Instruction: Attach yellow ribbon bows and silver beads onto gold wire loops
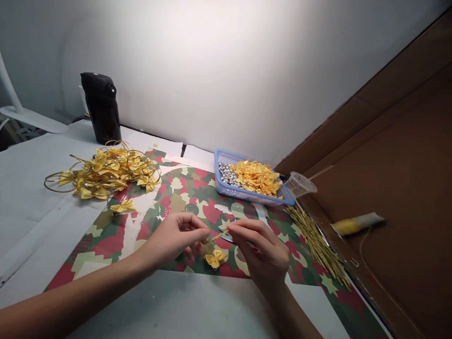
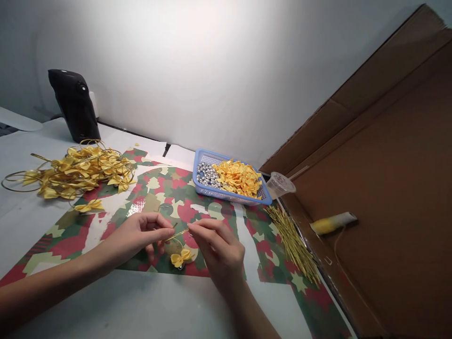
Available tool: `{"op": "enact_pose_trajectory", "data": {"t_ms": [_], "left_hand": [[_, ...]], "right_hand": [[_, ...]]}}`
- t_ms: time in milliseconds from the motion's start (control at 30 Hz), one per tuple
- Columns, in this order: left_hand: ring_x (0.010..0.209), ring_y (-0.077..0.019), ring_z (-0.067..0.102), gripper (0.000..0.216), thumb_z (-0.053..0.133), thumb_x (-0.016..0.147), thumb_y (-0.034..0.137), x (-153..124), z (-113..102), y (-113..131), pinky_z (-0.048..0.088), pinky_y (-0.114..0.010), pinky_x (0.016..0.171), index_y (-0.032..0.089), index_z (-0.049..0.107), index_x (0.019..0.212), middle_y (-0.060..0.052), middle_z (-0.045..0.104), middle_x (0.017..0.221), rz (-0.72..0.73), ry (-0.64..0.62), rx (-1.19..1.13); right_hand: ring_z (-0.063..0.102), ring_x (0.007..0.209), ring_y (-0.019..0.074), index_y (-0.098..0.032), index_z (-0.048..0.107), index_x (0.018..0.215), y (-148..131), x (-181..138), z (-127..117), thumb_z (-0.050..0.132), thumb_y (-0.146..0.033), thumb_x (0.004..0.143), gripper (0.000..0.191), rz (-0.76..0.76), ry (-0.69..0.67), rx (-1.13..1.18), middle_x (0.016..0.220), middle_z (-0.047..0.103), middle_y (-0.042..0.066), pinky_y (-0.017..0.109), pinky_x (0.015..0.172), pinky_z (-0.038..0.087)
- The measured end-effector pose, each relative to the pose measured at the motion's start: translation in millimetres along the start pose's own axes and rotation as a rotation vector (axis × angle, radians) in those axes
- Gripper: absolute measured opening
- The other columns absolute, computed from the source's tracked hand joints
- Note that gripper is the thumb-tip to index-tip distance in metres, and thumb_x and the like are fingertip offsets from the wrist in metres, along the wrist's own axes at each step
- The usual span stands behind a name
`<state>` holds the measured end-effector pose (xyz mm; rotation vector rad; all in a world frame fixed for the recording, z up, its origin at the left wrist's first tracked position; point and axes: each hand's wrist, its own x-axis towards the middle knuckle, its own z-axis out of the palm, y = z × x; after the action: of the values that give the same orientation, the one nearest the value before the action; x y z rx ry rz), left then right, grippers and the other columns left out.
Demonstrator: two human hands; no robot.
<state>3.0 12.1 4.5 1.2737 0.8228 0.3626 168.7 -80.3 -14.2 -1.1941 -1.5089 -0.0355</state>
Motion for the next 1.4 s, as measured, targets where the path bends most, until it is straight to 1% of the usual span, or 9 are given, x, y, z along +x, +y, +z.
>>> {"op": "enact_pose_trajectory", "data": {"t_ms": [67,167,200,333,433,600,767,1067,1400], "left_hand": [[0.048,-0.0090,0.055,0.017,0.067,0.073,0.032,-1,1,-2,0.045,-0.018,0.042,0.016,0.062,0.072,0.004,0.058,0.056,0.027,-0.027,0.014],[0.049,-0.0092,0.055,0.021,0.065,0.077,0.037,-3,0,-5,0.045,-0.018,0.043,0.017,0.066,0.082,0.003,0.060,0.059,0.084,-0.053,0.053],[0.049,-0.0091,0.054,0.023,0.064,0.079,0.038,-4,0,-6,0.044,-0.018,0.042,0.017,0.067,0.084,0.003,0.060,0.059,0.097,-0.057,0.070],[0.050,-0.0103,0.054,0.026,0.063,0.080,0.040,-6,1,-7,0.043,-0.018,0.041,0.016,0.069,0.085,0.001,0.062,0.061,0.117,-0.037,0.100],[0.053,-0.0116,0.056,0.024,0.064,0.079,0.038,-8,3,-3,0.044,-0.018,0.041,0.016,0.070,0.085,0.000,0.063,0.063,0.121,-0.015,0.111],[0.046,-0.0071,0.051,0.018,0.063,0.080,0.031,-12,7,4,0.039,-0.013,0.036,0.015,0.072,0.082,0.002,0.060,0.059,0.126,-0.021,0.148],[0.044,-0.0057,0.051,0.016,0.063,0.080,0.030,-12,8,3,0.038,-0.011,0.035,0.017,0.072,0.080,0.002,0.062,0.060,0.139,-0.024,0.138],[0.057,-0.0111,0.062,0.018,0.066,0.077,0.034,-13,10,-1,0.045,-0.012,0.040,0.017,0.073,0.079,0.000,0.068,0.064,0.128,-0.036,0.085],[0.058,-0.0129,0.065,0.020,0.067,0.077,0.036,-13,10,-2,0.044,-0.014,0.039,0.016,0.071,0.078,-0.002,0.070,0.066,0.129,-0.027,0.076]], "right_hand": [[0.069,0.072,0.0165,-0.030,0.077,0.090,-3,1,2,0.068,-0.010,0.079,0.024,0.173,0.035,0.136,0.082,0.074,0.002,0.024,0.056,0.057],[0.070,0.066,0.0170,-0.026,0.076,0.078,-8,3,7,0.075,-0.019,0.074,0.008,0.538,0.045,0.421,0.072,0.074,0.001,0.025,0.057,0.058],[0.070,0.063,0.0171,-0.025,0.076,0.075,-9,4,9,0.077,-0.023,0.072,0.004,0.626,0.040,0.482,0.069,0.074,0.001,0.026,0.056,0.058],[0.067,0.057,0.0150,-0.023,0.076,0.071,-3,2,13,0.081,-0.033,0.068,0.012,0.782,0.009,0.561,0.065,0.074,0.002,0.023,0.051,0.056],[0.064,0.054,0.0124,-0.022,0.075,0.069,2,0,16,0.084,-0.038,0.062,0.019,0.873,-0.002,0.618,0.064,0.073,0.001,0.021,0.051,0.053],[0.058,0.052,0.0067,-0.022,0.074,0.067,-3,1,20,0.086,-0.039,0.059,0.022,0.953,0.023,0.660,0.060,0.068,-0.003,0.016,0.052,0.048],[0.056,0.052,0.0056,-0.022,0.073,0.066,-7,2,22,0.087,-0.041,0.056,0.025,0.994,0.031,0.680,0.060,0.067,-0.004,0.016,0.053,0.046],[0.056,0.053,0.0060,-0.021,0.073,0.066,-7,1,22,0.087,-0.041,0.057,0.026,1.018,0.045,0.686,0.058,0.065,-0.005,0.016,0.053,0.046],[0.057,0.059,0.0083,-0.021,0.072,0.069,-7,-4,24,0.086,-0.041,0.059,0.026,1.017,0.065,0.695,0.065,0.067,-0.003,0.017,0.056,0.047]]}}
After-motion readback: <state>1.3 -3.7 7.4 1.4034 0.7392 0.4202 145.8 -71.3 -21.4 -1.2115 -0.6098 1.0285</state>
